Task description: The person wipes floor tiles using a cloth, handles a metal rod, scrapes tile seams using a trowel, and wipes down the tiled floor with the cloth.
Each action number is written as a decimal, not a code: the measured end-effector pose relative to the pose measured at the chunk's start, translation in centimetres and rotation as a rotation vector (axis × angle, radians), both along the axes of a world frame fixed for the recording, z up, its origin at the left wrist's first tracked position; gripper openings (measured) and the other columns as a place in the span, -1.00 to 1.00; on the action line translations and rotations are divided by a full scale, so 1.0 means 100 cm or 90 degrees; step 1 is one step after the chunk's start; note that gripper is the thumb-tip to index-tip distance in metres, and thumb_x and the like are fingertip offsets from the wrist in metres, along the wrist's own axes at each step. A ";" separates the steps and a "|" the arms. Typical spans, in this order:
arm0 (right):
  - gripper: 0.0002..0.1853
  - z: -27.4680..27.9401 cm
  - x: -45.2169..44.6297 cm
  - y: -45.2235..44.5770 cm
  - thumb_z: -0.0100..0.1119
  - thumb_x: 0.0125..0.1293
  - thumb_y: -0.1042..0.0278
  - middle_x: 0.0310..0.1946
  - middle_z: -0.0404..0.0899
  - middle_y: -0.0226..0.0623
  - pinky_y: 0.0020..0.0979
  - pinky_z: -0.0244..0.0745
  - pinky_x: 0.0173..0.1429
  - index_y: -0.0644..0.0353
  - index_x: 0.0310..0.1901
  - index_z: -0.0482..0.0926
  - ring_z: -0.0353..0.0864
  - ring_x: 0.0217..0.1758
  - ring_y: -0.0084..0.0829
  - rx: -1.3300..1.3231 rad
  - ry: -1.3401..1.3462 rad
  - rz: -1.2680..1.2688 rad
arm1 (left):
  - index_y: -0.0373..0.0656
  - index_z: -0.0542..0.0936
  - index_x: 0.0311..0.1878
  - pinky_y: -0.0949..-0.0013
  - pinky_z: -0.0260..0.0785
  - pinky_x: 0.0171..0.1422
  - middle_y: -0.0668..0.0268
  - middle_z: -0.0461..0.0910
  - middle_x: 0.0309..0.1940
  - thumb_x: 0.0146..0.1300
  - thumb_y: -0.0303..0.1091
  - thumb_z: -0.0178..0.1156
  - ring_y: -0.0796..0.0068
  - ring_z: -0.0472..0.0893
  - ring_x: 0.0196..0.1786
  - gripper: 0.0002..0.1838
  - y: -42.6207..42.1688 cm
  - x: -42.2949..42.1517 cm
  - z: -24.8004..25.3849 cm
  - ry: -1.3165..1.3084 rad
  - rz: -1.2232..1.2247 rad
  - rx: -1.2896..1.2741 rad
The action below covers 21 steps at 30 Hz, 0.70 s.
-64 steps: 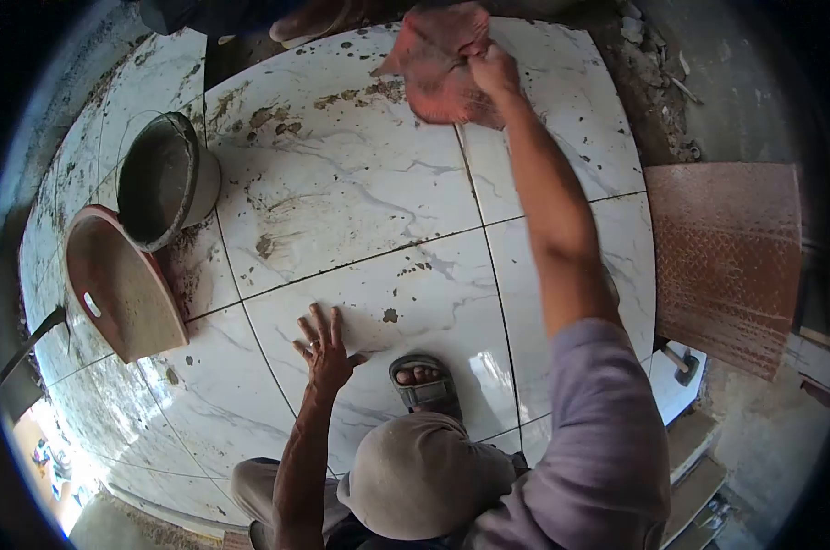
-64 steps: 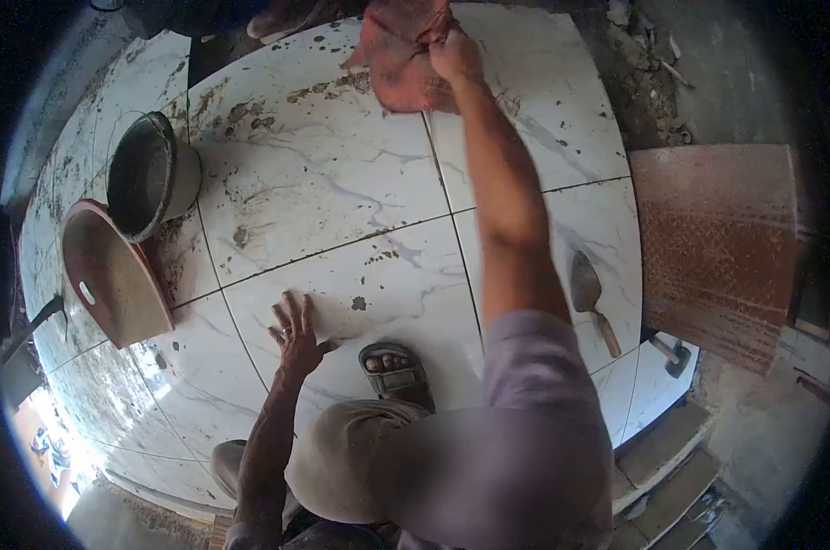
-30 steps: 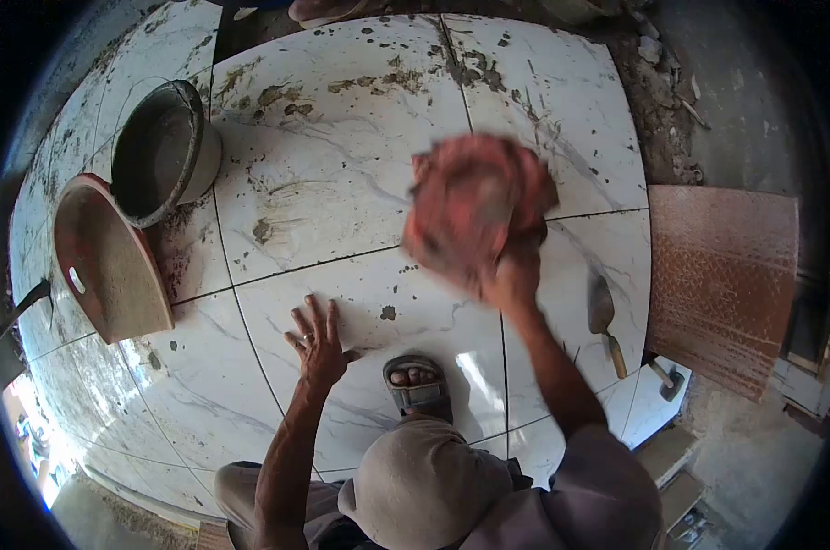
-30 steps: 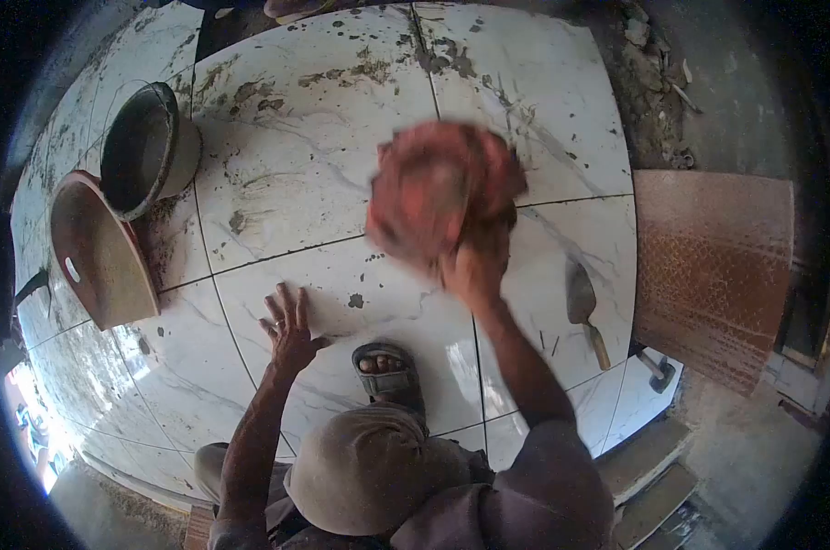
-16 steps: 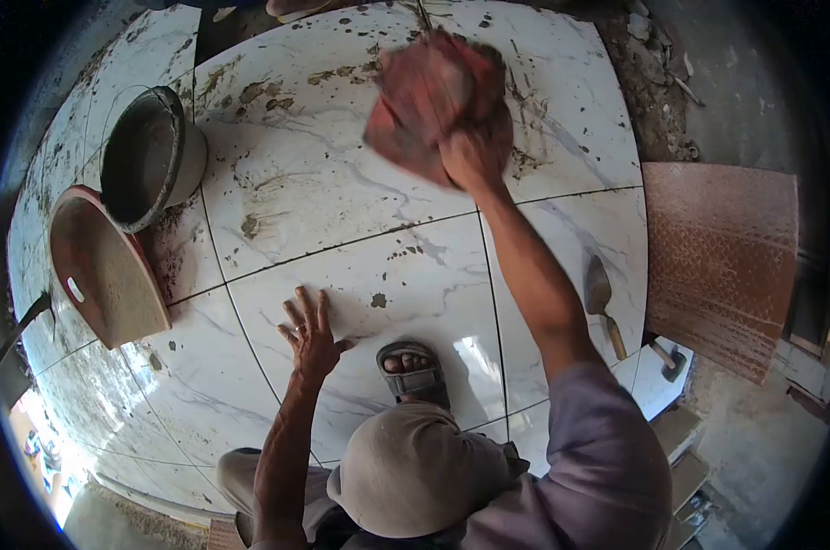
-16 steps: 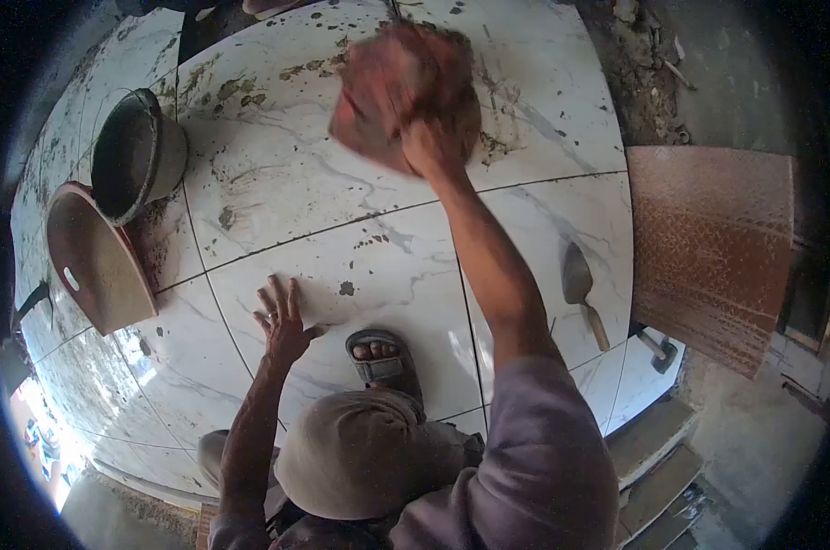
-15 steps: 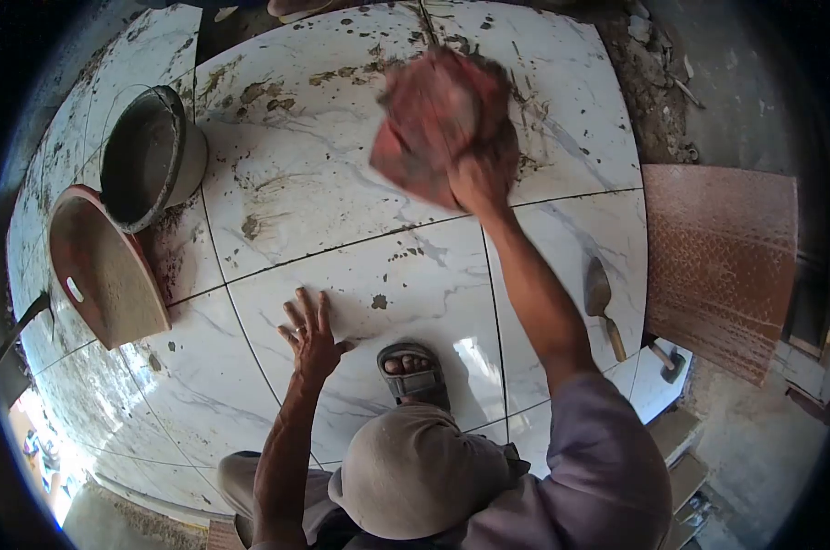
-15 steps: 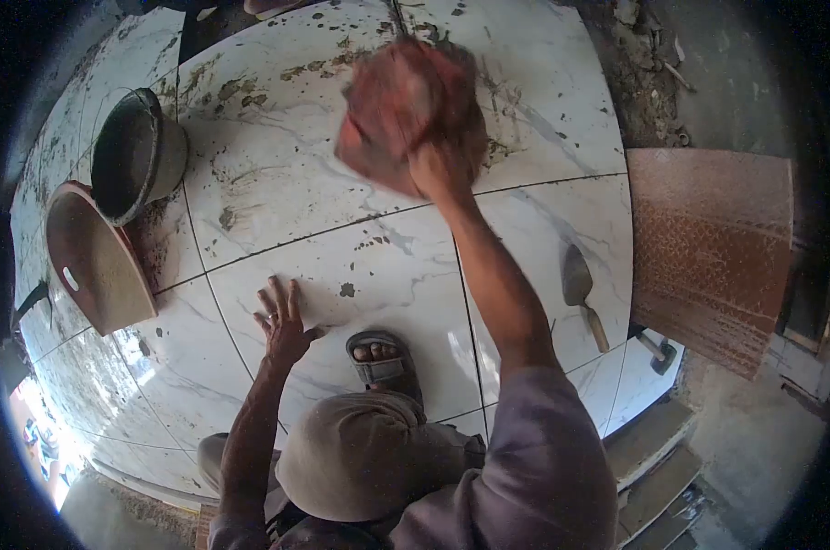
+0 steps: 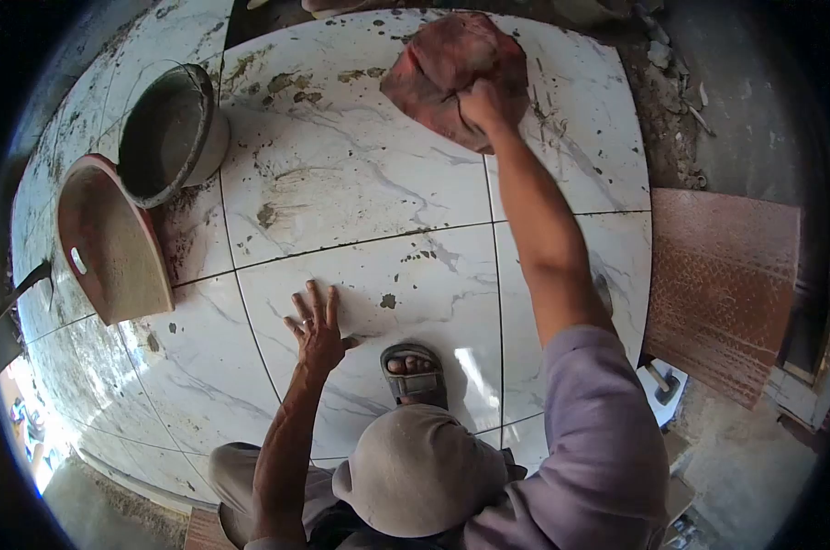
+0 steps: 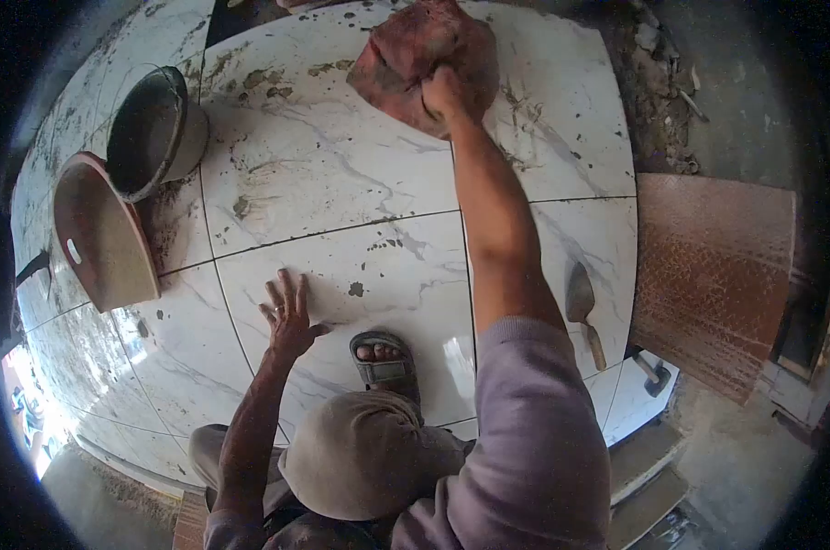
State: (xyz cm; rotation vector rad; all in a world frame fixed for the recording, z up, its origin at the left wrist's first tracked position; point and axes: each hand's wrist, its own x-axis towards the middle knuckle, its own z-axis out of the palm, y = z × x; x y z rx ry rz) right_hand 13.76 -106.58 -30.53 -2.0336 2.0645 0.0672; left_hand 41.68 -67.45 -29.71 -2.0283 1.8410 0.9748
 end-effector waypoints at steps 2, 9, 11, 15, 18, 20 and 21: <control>-0.54 0.053 -0.008 0.001 0.03 0.27 -0.03 -0.17 0.64 0.08 -0.07 0.45 0.07 0.22 -0.09 0.64 0.60 -0.05 0.11 -0.053 -0.166 -0.086 | 0.02 -0.11 0.53 -0.64 -0.19 0.27 -0.07 -0.44 0.52 -0.15 0.00 0.51 -0.40 -0.36 0.50 0.25 0.000 0.003 0.002 0.005 -0.004 -0.010; -0.53 0.122 -0.125 0.215 0.07 0.28 0.42 0.17 0.47 -0.11 -0.34 0.29 0.30 0.39 0.22 0.39 0.43 0.25 -0.33 -0.121 -0.440 0.094 | 0.02 -0.08 0.52 -0.66 -0.17 0.25 -0.03 -0.42 0.53 -0.16 -0.03 0.52 -0.40 -0.34 0.50 0.24 0.001 0.002 0.000 0.008 0.023 -0.012; -0.34 0.088 -0.156 0.291 0.15 0.21 0.28 0.19 0.43 0.00 -0.21 0.22 0.37 0.30 0.33 0.23 0.42 0.26 -0.13 0.010 -0.281 -0.023 | 0.08 -0.07 0.53 -0.66 -0.23 0.27 0.01 -0.35 0.54 -0.20 -0.09 0.55 -0.38 -0.29 0.50 0.26 0.002 0.003 0.000 0.019 0.023 -0.032; -0.43 0.003 -0.084 0.358 0.18 0.18 0.24 0.07 0.48 -0.01 -0.21 0.28 0.30 0.28 0.21 0.34 0.47 0.19 -0.12 -0.083 -0.148 0.118 | 0.08 -0.07 0.53 -0.67 -0.22 0.27 0.00 -0.35 0.53 -0.20 -0.08 0.55 -0.37 -0.27 0.50 0.26 0.002 0.004 -0.001 0.019 0.025 -0.024; -0.49 -0.010 0.003 0.330 0.20 0.16 0.21 -0.02 0.53 -0.02 -0.20 0.32 0.25 0.27 0.12 0.41 0.51 0.13 -0.11 -0.147 -0.138 0.183 | 0.08 -0.05 0.52 -0.66 -0.18 0.27 0.01 -0.34 0.53 -0.20 -0.09 0.55 -0.36 -0.25 0.50 0.24 0.005 0.005 -0.002 0.013 0.021 -0.044; -0.52 -0.012 0.056 0.296 0.22 0.14 0.19 -0.08 0.56 -0.02 -0.20 0.34 0.22 0.26 0.06 0.47 0.54 0.09 -0.10 -0.194 -0.154 0.216 | 0.09 -0.05 0.52 -0.65 -0.16 0.27 0.02 -0.34 0.54 -0.20 -0.10 0.55 -0.36 -0.25 0.50 0.24 0.002 0.003 0.000 0.010 0.021 -0.053; -0.54 -0.014 0.081 0.275 0.23 0.14 0.18 -0.11 0.57 -0.03 -0.20 0.36 0.20 0.25 0.03 0.49 0.55 0.07 -0.10 -0.222 -0.167 0.230 | 0.09 -0.04 0.52 -0.65 -0.16 0.27 0.02 -0.34 0.54 -0.20 -0.10 0.55 -0.35 -0.25 0.51 0.23 0.003 0.004 0.001 0.013 0.020 -0.035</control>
